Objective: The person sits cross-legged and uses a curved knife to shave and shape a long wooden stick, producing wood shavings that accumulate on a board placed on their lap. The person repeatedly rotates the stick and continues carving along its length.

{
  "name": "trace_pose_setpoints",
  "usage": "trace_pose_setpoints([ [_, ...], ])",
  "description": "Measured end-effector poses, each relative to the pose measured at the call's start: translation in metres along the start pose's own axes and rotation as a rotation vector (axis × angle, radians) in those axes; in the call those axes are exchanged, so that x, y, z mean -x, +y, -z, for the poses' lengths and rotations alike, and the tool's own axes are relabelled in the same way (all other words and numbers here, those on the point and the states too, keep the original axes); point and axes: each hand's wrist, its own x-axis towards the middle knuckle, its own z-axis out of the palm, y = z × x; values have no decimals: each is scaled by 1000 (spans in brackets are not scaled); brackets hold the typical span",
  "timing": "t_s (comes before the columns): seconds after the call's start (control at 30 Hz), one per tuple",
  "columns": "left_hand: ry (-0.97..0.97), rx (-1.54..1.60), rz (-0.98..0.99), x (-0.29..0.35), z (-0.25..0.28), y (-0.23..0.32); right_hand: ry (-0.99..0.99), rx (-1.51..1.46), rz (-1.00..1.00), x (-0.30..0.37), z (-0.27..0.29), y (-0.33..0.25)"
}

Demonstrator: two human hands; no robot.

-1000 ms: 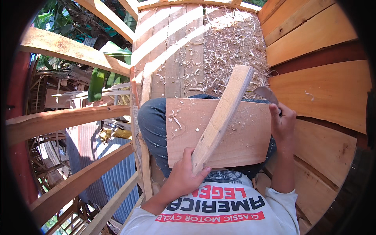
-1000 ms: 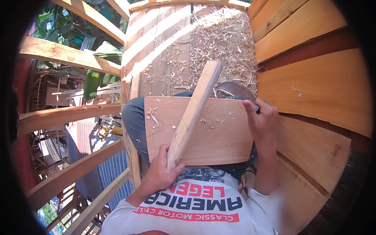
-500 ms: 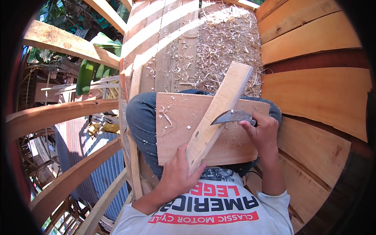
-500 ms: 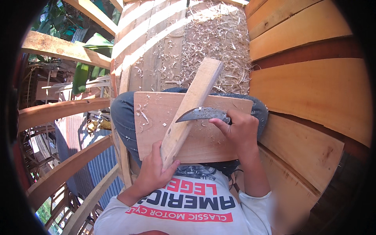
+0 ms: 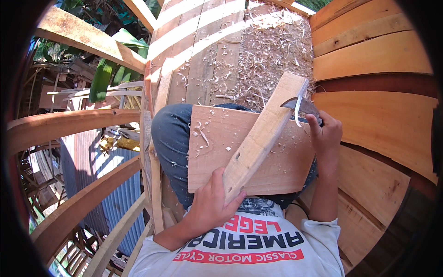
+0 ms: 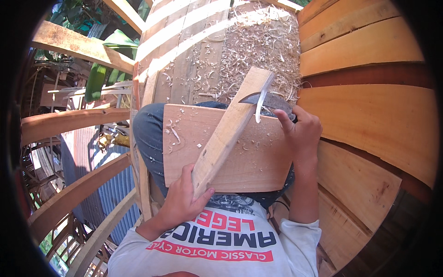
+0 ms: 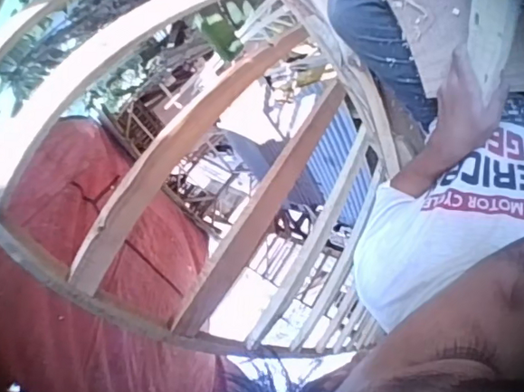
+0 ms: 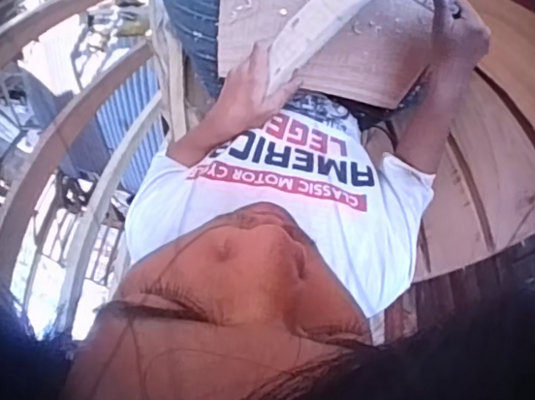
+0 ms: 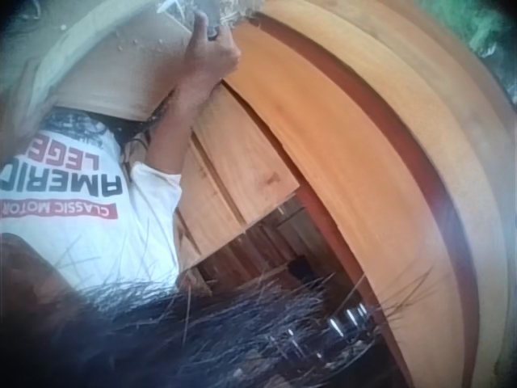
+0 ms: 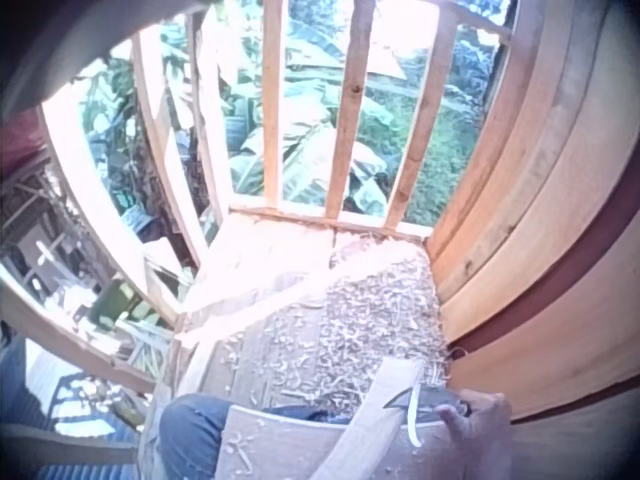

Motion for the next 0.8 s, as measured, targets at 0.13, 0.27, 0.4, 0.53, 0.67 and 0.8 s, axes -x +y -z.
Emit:
trace_pose_setpoints([
  [0.13,-12,5,25,0,1,0,19,-47,-87,-12,-1,2],
  [0.27,32,14,-35,0,-1,-4,19,-73,-112,-15,-4,-4],
  [0.4,45,11,-32,0,0,-3,0,-88,-136,-17,-7,-7],
  [0.53,38,12,9,0,1,-2,-41,-136,-135,-19,-11,-12],
  [0.67,21,43,11,2,2,-6,-62,-127,-5,-1,-10,-26],
  [0.8,-5,16,25,0,2,0,18,-183,173,9,-16,-27],
])
